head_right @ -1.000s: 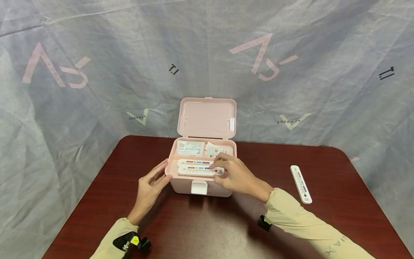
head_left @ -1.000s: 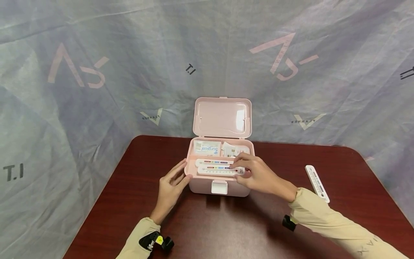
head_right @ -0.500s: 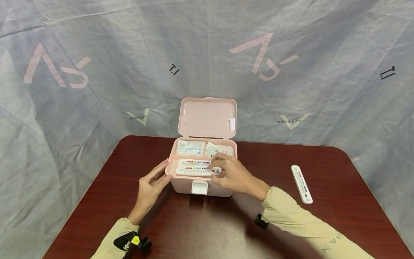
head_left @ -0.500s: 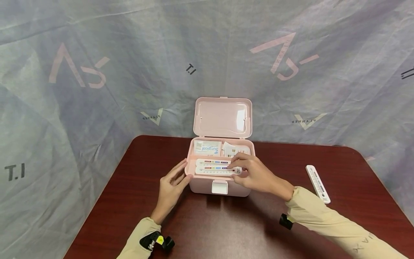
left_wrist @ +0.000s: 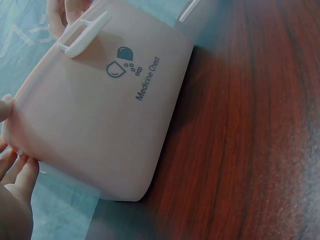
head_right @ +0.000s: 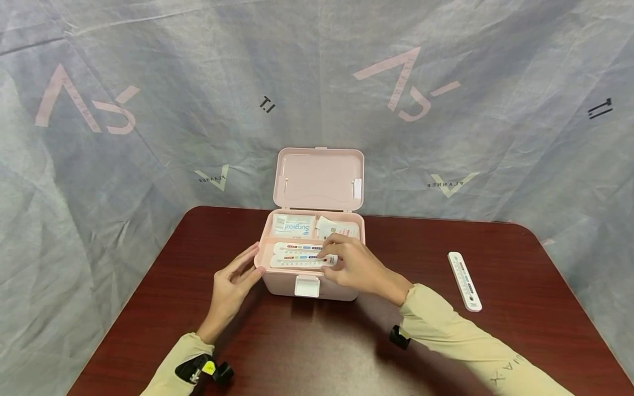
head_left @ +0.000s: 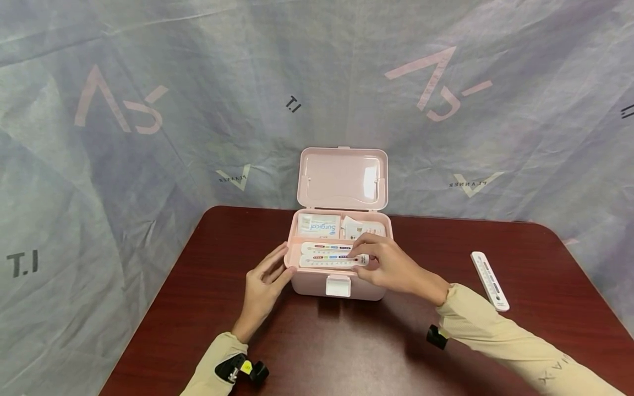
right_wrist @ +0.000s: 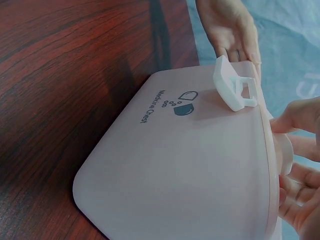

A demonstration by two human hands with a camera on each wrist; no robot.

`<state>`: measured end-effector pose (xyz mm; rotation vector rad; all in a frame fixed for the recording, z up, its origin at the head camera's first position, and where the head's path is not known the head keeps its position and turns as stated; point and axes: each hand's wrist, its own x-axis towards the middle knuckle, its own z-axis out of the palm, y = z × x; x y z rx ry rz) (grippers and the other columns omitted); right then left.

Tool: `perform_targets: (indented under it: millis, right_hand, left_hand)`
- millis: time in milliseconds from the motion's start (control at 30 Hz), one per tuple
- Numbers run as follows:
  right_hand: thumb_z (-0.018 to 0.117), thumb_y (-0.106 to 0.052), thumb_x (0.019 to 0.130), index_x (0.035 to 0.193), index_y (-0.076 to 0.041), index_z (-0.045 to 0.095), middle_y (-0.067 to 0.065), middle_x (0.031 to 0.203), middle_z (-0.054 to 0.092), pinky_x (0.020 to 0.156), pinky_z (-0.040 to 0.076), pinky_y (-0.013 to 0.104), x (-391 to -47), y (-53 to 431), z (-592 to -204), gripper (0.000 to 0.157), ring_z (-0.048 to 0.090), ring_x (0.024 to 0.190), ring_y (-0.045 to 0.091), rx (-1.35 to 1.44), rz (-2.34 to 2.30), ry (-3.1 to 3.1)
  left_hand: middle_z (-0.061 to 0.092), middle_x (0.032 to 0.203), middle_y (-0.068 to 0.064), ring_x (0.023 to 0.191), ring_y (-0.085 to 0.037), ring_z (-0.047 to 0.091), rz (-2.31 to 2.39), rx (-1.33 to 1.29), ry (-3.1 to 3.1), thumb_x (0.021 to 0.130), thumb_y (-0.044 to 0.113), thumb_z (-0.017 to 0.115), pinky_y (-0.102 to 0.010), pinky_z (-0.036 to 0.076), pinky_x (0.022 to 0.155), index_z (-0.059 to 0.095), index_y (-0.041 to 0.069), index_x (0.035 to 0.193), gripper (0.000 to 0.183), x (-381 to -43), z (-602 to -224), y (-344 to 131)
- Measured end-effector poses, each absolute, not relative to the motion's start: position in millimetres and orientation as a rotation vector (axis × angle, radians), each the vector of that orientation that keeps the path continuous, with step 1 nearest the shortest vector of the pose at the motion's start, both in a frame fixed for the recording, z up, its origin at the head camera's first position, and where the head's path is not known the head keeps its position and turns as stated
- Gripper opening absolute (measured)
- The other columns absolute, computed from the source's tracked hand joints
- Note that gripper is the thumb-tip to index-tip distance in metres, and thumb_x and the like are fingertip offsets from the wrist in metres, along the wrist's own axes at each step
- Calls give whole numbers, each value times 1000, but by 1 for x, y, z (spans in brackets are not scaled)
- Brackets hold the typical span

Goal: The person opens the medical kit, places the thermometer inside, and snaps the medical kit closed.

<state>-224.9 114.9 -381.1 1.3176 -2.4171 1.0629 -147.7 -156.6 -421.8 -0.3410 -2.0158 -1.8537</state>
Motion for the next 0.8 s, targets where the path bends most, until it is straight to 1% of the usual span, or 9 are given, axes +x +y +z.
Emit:
perform_targets:
  millis: [233,433,667,700,800]
  right_hand:
    - [74,-10,74,88,-10,73,-3,93,62,63,52,23,-226,113,-379,14,58,81,7,1342,1033,-2411]
    - [73,-11,73,88,-11,73,-4,92,63,69,53,26,-226,112,-377,14,58,85,7,1334,997,-2445]
    - [72,-10,73,86,-12,73,-5,89,62,69,53,27,-228,111,-376,13,57,83,9,1355,968,-2460]
    - [72,-10,73,86,-12,73,-5,88,62,69,53,27,-228,111,-375,13,57,83,9,1356,962,-2464]
    - [71,-10,73,86,-13,73,-5,88,62,68,53,27,-228,111,-374,14,57,81,9,1361,950,-2490]
  left_hand:
    - [47,135,-28,125,-35,46,-1846,-329,-2019,83,-7,68,-55,40,93,53,-14,126,46,-148,-422,-156]
    - [47,135,-27,125,-34,46,-1853,-335,-2014,83,-7,68,-55,39,94,52,-13,126,46,-146,-421,-156]
    - [48,135,-26,124,-34,47,-1842,-331,-2018,83,-7,68,-55,40,93,53,-13,126,46,-147,-422,-157]
    - [48,135,-27,124,-35,47,-1844,-334,-2017,83,-7,68,-54,40,93,53,-13,126,46,-147,-422,-157]
    - [47,135,-28,125,-36,46,-1847,-339,-2021,83,-7,68,-44,44,95,52,-14,126,46,-147,-423,-157]
